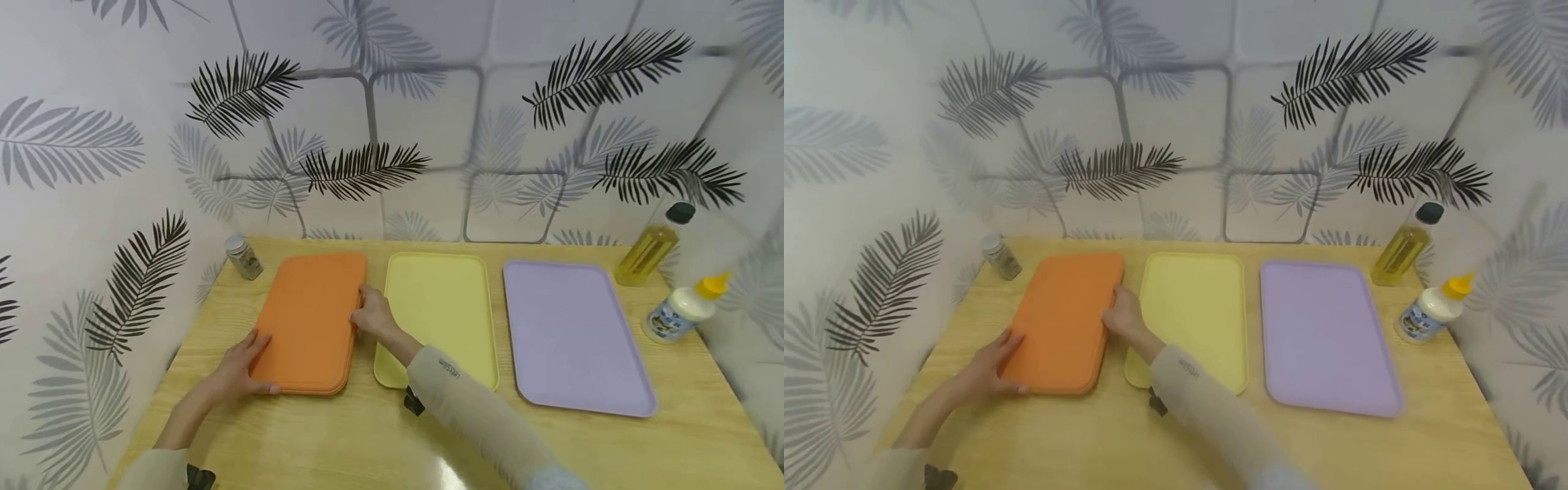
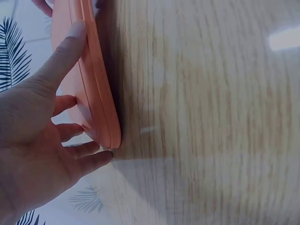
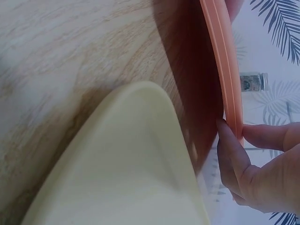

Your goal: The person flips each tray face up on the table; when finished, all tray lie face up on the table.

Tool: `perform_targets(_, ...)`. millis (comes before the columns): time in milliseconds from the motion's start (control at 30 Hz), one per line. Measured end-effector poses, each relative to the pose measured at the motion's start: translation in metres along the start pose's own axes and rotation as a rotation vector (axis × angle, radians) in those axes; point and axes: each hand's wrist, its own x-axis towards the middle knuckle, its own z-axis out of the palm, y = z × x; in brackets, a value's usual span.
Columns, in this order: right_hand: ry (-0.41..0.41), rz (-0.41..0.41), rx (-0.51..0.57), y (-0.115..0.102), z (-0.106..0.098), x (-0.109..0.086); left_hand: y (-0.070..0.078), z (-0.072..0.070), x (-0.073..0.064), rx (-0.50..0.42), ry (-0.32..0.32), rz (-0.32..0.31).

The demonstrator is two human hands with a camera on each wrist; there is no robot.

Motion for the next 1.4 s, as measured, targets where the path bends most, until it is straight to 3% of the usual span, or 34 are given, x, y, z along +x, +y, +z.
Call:
perform_targets(100, 0.003, 0.011, 0.007, -0.002, -0.002, -0.003, 0.001, 0.002, -0.002, 0.018, 0.011, 0.007)
perform_targets(267, -0.010, 0.043, 0.116, -0.008, -0.011, -0.005, 0.008, 0.006, -0.002, 0.067, 0.011, 0.007)
perform_targets(500, 0.001, 0.034, 0.179, -0.016, -0.023, -0.005, 0.015, 0.010, -0.008, 0.123, 0.079, 0.011)
perform_targets(800, -0.005, -0.001, 0.267, -0.033, -0.028, -0.007, 0.017, 0.019, -0.026, 0.095, 0.204, 0.023)
perform_targets(1100, -0.013, -0.016, 0.289, -0.040, -0.034, -0.009, 0.016, 0.024, -0.027, 0.030, 0.199, 0.039)
perform_targets(1267, -0.006, -0.027, 0.352, -0.044, -0.034, -0.008, 0.026, 0.025, -0.031, 0.060, 0.236, 0.069)
perform_targets(1400, 0.001, -0.015, 0.379, -0.048, -0.035, -0.010, 0.036, 0.026, -0.034, 0.057, 0.233, 0.047)
